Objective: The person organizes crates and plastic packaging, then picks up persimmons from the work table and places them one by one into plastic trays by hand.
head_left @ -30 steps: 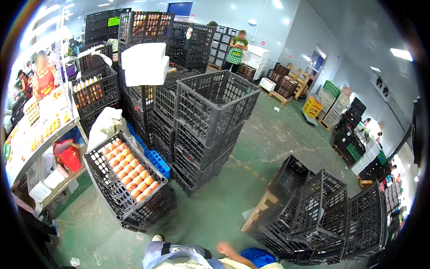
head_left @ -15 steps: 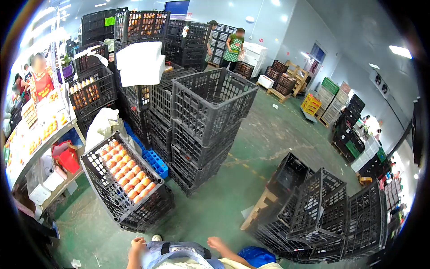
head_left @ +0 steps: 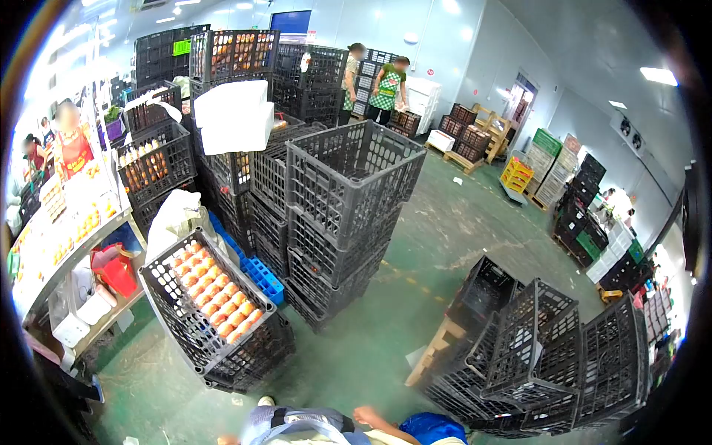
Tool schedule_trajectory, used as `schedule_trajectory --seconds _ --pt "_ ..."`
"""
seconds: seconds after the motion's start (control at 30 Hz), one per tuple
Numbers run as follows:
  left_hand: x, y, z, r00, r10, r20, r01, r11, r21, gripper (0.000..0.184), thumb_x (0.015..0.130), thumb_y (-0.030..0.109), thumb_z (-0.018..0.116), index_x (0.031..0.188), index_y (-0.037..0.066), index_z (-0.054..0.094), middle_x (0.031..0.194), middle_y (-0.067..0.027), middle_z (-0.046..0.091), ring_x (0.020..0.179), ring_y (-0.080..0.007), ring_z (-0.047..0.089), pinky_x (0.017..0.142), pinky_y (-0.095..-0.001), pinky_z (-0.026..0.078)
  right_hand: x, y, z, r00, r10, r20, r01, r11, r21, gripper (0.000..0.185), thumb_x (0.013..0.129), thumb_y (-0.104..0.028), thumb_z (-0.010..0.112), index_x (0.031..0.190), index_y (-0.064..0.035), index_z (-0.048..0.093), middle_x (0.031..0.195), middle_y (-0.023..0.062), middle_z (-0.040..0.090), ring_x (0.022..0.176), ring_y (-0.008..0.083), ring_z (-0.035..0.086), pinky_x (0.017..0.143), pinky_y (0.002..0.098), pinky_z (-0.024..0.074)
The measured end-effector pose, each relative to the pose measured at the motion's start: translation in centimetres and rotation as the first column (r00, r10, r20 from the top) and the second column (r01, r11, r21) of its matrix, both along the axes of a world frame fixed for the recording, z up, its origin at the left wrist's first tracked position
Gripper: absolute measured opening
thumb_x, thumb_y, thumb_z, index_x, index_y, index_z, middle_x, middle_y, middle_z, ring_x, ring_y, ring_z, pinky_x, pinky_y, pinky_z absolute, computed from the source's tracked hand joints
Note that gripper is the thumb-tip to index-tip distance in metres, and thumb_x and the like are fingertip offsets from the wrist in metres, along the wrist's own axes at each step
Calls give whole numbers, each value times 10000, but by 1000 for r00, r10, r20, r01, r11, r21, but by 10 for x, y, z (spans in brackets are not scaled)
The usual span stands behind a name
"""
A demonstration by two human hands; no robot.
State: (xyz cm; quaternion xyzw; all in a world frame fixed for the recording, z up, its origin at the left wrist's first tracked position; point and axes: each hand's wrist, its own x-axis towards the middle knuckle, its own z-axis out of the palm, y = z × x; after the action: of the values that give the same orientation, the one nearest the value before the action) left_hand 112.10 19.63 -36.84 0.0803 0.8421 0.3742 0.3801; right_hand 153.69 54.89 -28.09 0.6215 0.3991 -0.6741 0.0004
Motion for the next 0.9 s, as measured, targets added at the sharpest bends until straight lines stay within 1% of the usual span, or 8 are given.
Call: schedule_trajectory --seconds 0.2,0.23,0.27,0.3,0.53,0.73,0.83,0.9 --pt "-10 21 -11 827 -365 -427 396 918 -18 116 660 218 587 636 110 553 587 -54 523 502 -234 504 454 -423 359 -7 -1 11 999 -40 -11 40 999 7 190 834 -188 548 987 -96 615 848 30 646 724 127 604 658 297 503" --pt "-8 22 -14 46 -654 -755 592 627 -507 116 650 222 586 617 116 552 574 -51 518 497 -236 498 450 -429 351 -9 -2 13 998 -60 -1 60 998 24 183 829 -129 548 988 -86 628 826 27 657 693 121 613 632 286 514" --pt "-19 34 -18 821 -355 -447 408 912 26 113 645 216 592 612 116 549 572 -53 516 495 -236 497 450 -427 352 -11 -2 16 998 -70 7 70 997 27 186 830 -132 549 993 -89 627 836 29 659 705 122 615 651 291 514" --pt "-21 43 -17 902 -263 -341 315 943 104 112 641 210 597 607 117 545 570 -54 515 493 -236 497 449 -425 354 -13 -1 18 997 -80 14 79 996 29 190 830 -136 550 998 -91 627 845 30 661 717 122 617 670 295 514" --pt "-18 66 -13 993 -55 -103 80 965 251 117 627 183 615 587 121 524 569 -67 511 501 -243 501 460 -418 369 -1 -2 3 993 -113 -33 112 994 -20 191 814 -109 555 982 -56 629 822 51 655 659 125 605 515 256 490" --pt "-10 49 -9 992 -68 -107 86 981 173 95 661 167 609 650 103 541 614 -78 533 535 -241 522 481 -406 392 9 -5 -5 999 34 -14 -34 998 -55 304 848 -320 562 1069 -112 573 944 53 640 799 160 604 718 335 489" --pt "-5 41 -10 990 -82 -117 98 985 145 88 678 158 607 686 92 550 638 -82 546 551 -238 532 490 -399 404 1 -4 5 991 -118 -55 116 992 -45 83 805 -86 530 800 -38 597 691 51 588 511 111 519 380 245 369" --pt "0 36 -10 990 -84 -116 100 986 133 86 690 152 606 710 85 556 654 -86 554 561 -236 539 497 -394 411 -4 -1 9 998 -50 -31 50 999 -11 89 810 -98 522 786 -43 588 685 45 579 498 102 501 371 245 346"
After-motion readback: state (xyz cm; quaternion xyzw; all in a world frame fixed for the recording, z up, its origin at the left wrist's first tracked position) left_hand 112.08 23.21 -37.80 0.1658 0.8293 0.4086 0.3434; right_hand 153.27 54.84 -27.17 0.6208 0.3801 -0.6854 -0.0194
